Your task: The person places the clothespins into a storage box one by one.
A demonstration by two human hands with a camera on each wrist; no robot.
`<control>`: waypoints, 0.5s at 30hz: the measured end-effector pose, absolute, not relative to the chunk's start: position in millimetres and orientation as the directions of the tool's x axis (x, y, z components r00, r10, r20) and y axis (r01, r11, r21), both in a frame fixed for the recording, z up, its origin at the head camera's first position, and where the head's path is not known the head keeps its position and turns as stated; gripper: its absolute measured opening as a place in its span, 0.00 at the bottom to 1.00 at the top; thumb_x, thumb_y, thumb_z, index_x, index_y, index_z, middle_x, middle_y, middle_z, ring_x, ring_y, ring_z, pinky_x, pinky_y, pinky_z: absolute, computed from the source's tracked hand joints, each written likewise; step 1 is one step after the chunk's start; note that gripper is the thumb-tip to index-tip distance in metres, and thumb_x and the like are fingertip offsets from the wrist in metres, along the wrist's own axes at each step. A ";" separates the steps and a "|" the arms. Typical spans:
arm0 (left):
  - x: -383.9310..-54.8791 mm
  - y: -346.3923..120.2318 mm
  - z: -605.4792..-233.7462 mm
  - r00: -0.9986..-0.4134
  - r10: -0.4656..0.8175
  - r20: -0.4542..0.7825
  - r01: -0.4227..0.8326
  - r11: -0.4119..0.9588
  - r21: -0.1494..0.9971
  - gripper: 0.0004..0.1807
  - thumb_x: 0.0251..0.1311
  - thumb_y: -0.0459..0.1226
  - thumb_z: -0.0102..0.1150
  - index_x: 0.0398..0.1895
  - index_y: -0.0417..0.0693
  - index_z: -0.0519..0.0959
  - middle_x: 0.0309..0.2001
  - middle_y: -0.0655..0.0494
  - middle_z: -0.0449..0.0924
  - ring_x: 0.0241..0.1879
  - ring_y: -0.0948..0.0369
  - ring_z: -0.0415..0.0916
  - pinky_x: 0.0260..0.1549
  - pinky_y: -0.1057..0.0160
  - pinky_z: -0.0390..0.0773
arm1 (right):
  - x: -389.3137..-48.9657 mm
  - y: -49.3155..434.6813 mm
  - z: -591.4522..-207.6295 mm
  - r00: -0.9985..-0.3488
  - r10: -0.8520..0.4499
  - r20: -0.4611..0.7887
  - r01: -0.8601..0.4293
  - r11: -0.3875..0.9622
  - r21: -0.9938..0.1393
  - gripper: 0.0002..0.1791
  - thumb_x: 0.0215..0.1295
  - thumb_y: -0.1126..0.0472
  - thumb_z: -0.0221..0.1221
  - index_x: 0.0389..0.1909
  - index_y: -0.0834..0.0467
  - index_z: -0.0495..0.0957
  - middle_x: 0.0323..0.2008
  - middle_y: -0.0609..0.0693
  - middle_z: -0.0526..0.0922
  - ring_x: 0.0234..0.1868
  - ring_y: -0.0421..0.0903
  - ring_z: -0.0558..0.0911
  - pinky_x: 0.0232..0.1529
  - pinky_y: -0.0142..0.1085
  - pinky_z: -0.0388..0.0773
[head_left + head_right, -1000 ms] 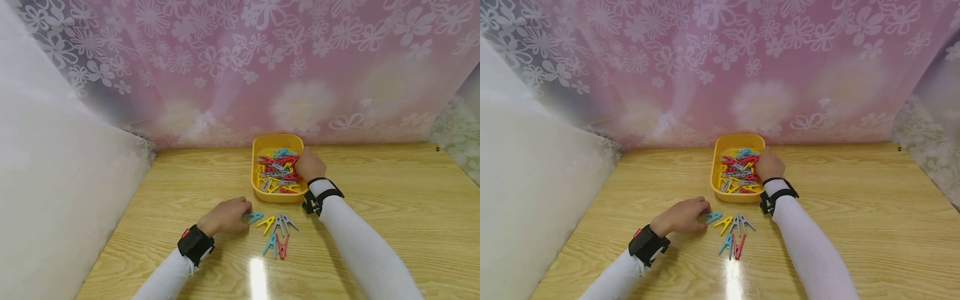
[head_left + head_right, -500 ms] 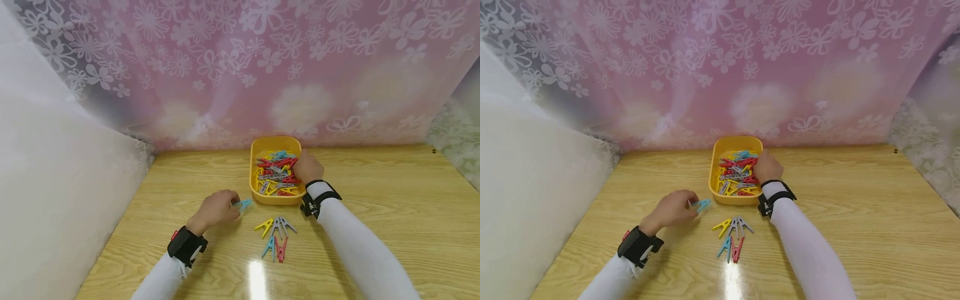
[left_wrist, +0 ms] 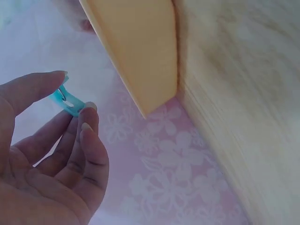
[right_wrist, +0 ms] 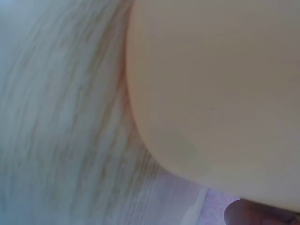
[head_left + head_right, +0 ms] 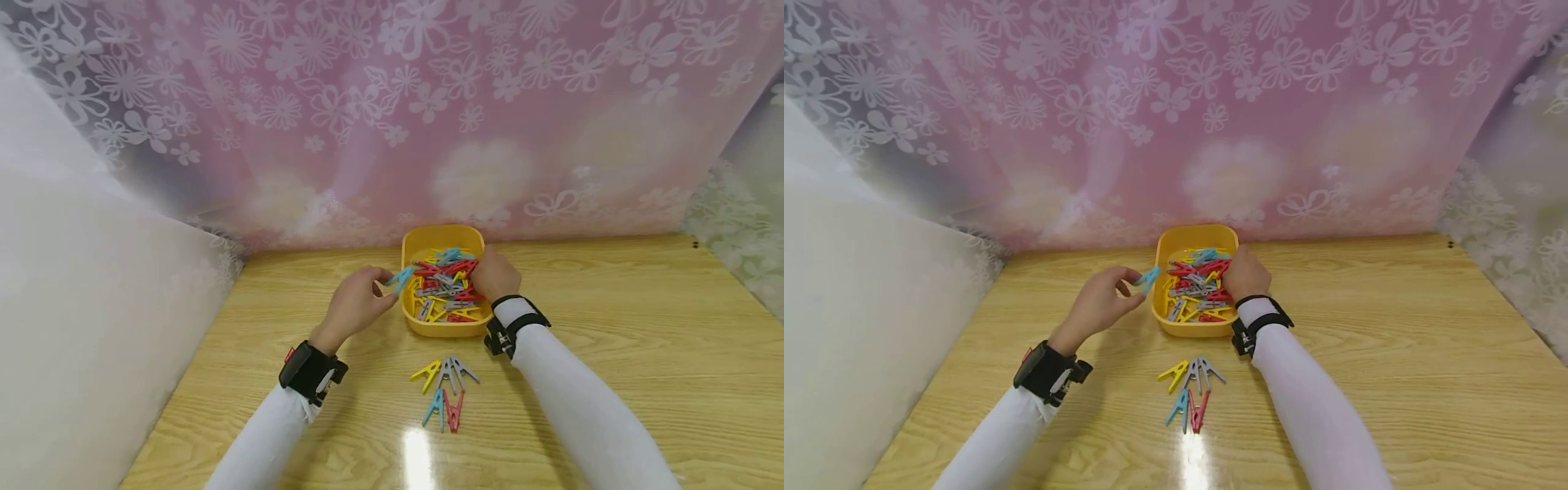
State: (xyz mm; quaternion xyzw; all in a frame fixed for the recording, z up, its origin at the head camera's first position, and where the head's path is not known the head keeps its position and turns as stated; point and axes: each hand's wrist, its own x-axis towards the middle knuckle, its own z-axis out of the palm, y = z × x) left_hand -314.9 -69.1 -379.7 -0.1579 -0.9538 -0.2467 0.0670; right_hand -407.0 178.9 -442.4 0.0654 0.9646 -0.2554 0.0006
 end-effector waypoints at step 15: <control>-356.9 -16.8 -390.0 -0.925 0.320 0.206 0.379 0.817 0.434 0.26 0.61 0.46 0.62 0.60 0.43 0.73 0.54 0.48 0.75 0.49 0.55 0.74 0.45 0.57 0.75 | -410.4 181.7 -445.4 -0.992 0.126 -0.030 0.125 0.871 -0.476 0.18 0.67 0.61 0.50 0.54 0.67 0.64 0.42 0.65 0.80 0.40 0.60 0.81 0.39 0.55 0.77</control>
